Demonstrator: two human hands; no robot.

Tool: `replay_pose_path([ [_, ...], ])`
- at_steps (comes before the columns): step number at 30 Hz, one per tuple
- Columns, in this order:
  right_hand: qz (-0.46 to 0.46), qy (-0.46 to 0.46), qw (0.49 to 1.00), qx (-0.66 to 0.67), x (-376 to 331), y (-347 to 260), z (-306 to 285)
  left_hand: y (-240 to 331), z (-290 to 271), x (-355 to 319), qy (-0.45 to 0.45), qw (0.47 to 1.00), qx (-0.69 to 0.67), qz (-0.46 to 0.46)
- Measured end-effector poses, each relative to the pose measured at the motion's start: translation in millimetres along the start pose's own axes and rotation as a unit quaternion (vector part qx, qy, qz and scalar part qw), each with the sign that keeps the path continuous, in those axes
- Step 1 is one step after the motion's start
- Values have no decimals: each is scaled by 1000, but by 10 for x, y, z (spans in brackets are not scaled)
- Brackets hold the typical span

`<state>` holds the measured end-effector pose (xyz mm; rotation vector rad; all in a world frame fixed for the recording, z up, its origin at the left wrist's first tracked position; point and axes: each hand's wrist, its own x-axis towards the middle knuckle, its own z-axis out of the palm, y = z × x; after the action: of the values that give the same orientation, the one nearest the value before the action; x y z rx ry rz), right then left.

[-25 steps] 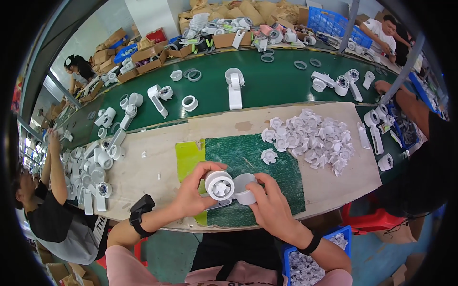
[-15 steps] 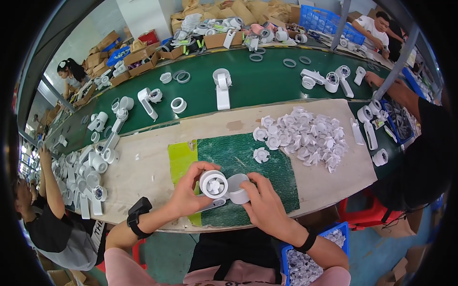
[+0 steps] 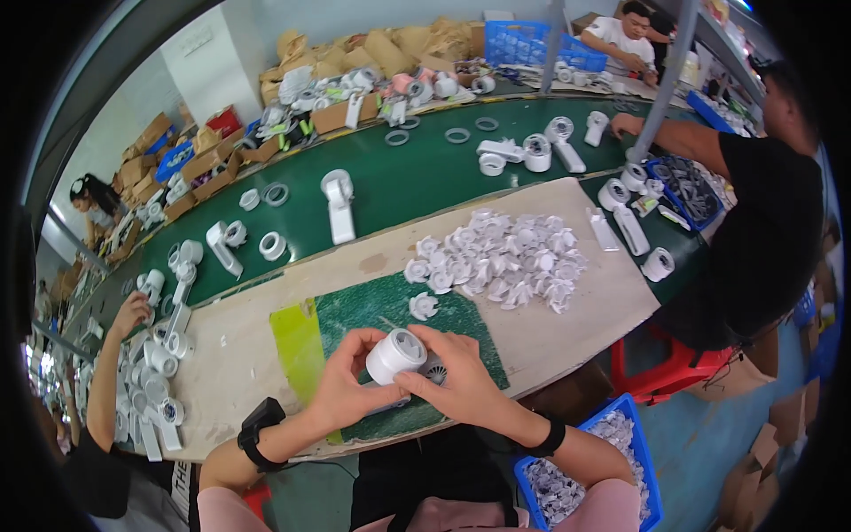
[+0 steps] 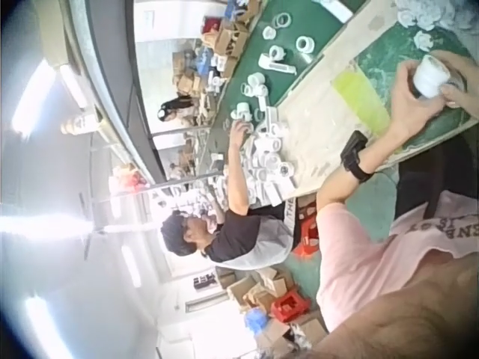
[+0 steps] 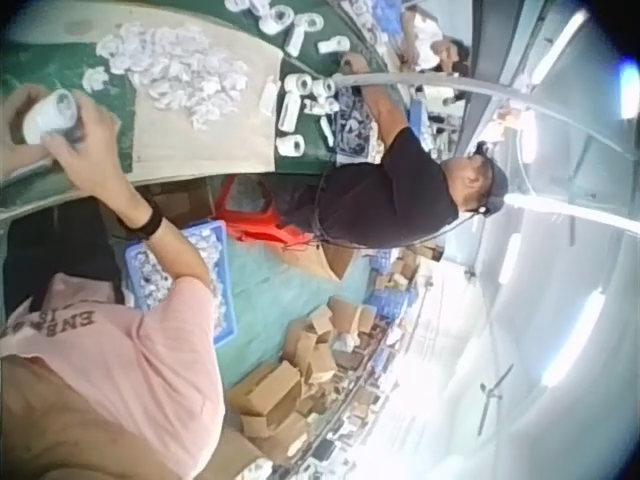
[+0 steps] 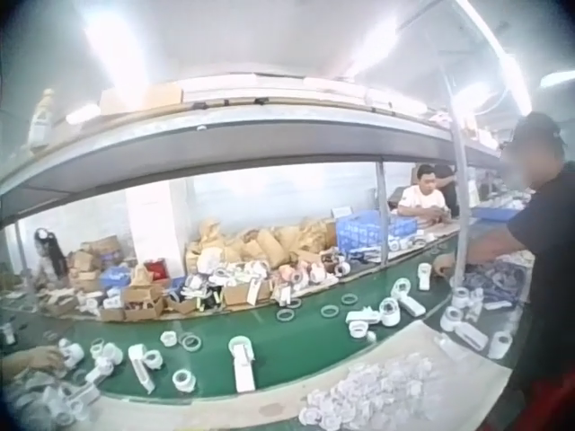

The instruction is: Assembling small white plastic components on a factory production line.

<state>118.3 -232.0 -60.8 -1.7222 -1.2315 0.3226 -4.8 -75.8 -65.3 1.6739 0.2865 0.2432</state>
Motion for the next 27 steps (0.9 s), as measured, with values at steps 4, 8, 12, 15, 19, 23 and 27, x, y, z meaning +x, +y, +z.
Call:
replay_pose_path([
  [4, 99, 11, 975, 198, -87, 59, -234, -14, 199, 93, -9, 997, 62, 55],
  [8, 112, 76, 934, 330, -265, -29, -822, 356, 72, -286, -22, 992, 95, 85],
  [12, 89, 212, 887, 400, -575, 181, -1557, 432, 35, -631, 16, 999, 4, 48],
  [15, 74, 321, 861, 387, -844, 392, -2202, 299, -42, -824, 53, 998, -23, 34],
  [19, 72, 397, 832, 381, -1058, 787, -2882, 133, -69, -970, 97, 994, -16, -40],
  [23, 41, 429, 810, 397, -892, 959, -3166, 40, -56, -975, 154, 985, -8, -76],
  [27, 40, 458, 770, 442, -704, 1436, -3421, -294, -81, -903, 166, 982, -20, -86],
])
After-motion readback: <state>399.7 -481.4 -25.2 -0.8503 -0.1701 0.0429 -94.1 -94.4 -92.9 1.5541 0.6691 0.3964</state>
